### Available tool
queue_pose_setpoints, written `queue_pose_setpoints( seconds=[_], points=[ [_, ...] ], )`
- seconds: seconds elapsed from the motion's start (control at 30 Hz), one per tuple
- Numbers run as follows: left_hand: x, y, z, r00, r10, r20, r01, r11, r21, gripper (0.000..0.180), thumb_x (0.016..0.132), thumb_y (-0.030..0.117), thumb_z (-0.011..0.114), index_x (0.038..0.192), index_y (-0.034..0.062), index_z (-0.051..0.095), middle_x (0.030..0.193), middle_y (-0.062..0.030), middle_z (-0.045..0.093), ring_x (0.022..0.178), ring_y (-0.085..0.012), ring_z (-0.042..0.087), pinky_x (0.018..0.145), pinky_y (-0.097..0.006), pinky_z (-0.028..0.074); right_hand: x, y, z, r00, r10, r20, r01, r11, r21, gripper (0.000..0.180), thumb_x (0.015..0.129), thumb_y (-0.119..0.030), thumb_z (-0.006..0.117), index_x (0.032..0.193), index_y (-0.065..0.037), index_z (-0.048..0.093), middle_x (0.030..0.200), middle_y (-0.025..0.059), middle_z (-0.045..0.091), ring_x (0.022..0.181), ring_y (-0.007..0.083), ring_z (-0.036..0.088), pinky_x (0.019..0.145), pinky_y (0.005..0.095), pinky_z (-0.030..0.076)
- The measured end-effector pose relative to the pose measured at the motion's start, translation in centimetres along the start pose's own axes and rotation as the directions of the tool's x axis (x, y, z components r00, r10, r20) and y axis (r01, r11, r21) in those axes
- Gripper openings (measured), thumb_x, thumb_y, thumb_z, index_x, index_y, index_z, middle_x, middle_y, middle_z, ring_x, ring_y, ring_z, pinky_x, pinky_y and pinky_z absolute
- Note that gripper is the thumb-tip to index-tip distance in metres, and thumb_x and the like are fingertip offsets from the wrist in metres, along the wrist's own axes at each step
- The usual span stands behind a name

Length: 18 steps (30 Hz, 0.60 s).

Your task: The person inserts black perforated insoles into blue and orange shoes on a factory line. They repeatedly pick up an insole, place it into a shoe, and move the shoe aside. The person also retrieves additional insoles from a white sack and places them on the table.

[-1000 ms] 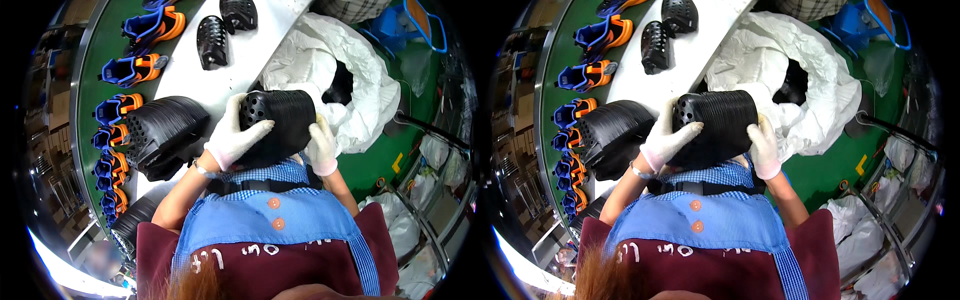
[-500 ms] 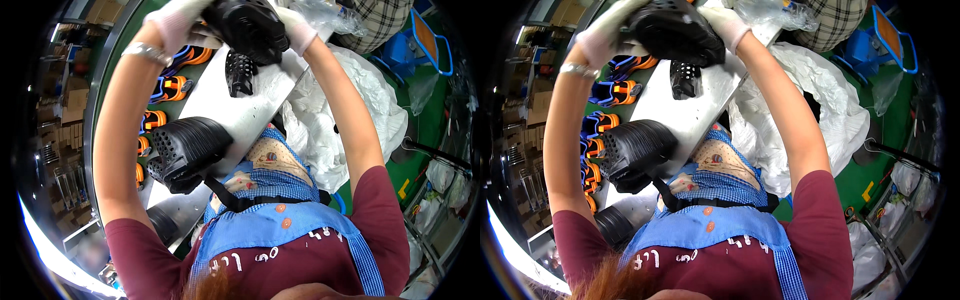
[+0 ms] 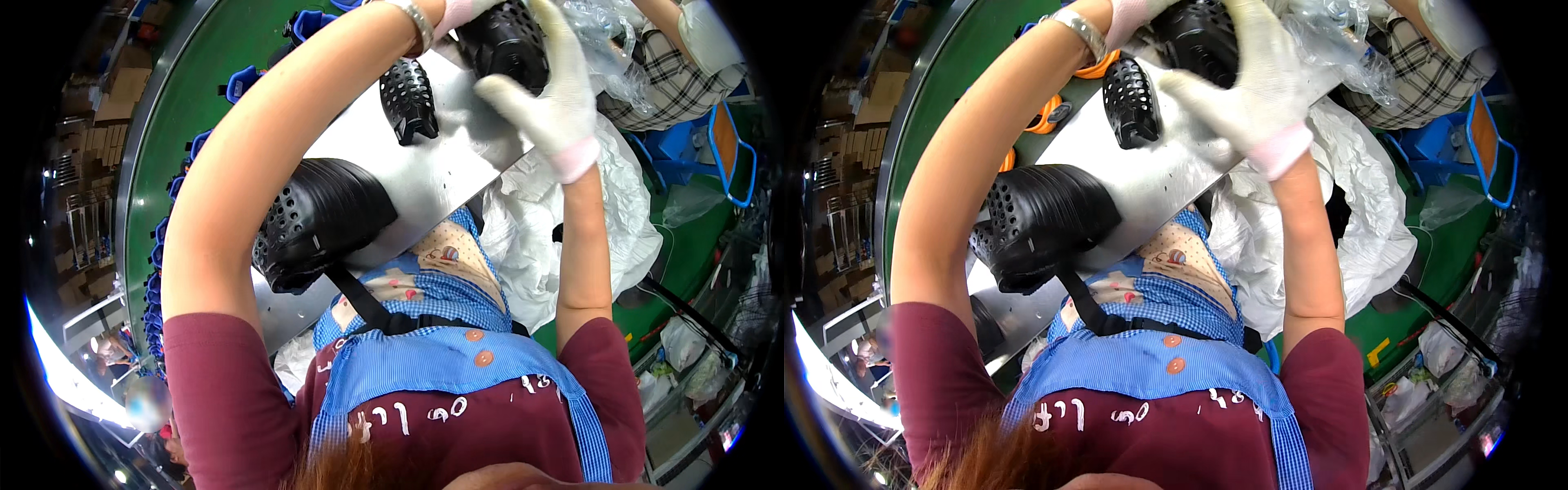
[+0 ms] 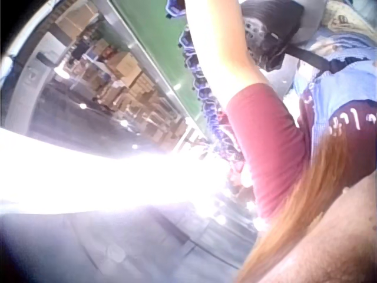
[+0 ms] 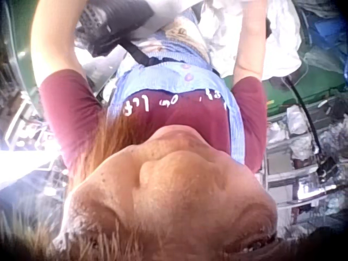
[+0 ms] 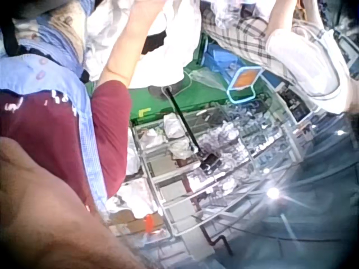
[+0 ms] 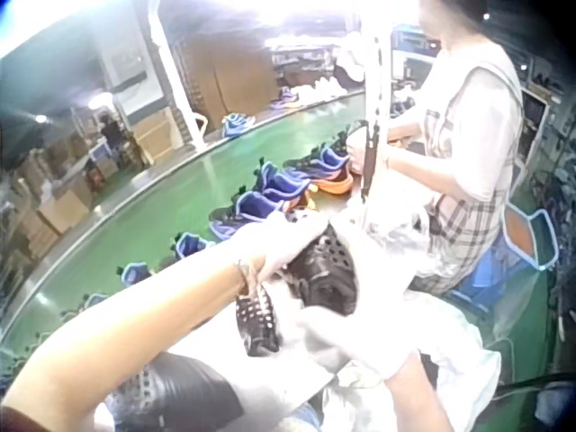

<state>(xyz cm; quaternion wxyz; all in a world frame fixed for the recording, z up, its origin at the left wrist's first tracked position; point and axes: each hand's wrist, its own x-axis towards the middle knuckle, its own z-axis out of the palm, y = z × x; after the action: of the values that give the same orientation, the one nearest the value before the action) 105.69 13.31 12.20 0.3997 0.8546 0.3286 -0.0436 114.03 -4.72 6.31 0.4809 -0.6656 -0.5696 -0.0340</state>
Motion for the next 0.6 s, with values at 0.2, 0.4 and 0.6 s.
queue_pose_setpoints(
  seconds=[0.2,0.4,0.6],
  points=[
    [-8.8,0.3,-1.4,0.977,0.211,-0.017,-0.209,0.944,-0.257,0.07,0.091,0.057,0.053,0.134,0.0025,0.05,0.124,-0.0162,0.059,0.094,-0.0226,0.064,0.082,-0.031,0.053,-0.2,-0.3,2.4,0.984,0.052,-0.168,-0.085,0.977,-0.195,0.063,0.071,-0.032,0.081,0.125,-0.009,0.057,0.119,0.0134,0.061,0.112,0.0245,0.058,0.099,0.0349,0.044],
    [-21.4,-10.5,-8.2,0.89,-0.095,-0.446,0.054,0.993,-0.104,0.046,0.096,0.035,0.059,0.126,0.0003,0.058,0.114,-0.0111,0.064,0.092,-0.0155,0.063,0.083,-0.028,0.052,-0.1,4.0,-0.3,0.947,0.29,-0.138,-0.275,0.954,0.121,0.054,0.084,-0.025,0.074,0.128,-0.001,0.055,0.118,0.0111,0.062,0.107,0.0192,0.059,0.097,0.0312,0.045],
    [-36.4,-27.4,-6.7,0.519,-0.246,-0.819,0.689,0.687,0.23,0.03,0.086,0.032,0.057,0.092,0.0064,0.072,0.095,-0.0156,0.069,0.092,-0.0327,0.066,0.085,-0.039,0.051,-0.5,3.7,-0.3,0.958,0.274,-0.087,-0.252,0.945,0.207,0.049,0.088,-0.013,0.068,0.132,0.001,0.051,0.122,0.0117,0.058,0.109,0.0186,0.057,0.099,0.0307,0.043]
  ],
)
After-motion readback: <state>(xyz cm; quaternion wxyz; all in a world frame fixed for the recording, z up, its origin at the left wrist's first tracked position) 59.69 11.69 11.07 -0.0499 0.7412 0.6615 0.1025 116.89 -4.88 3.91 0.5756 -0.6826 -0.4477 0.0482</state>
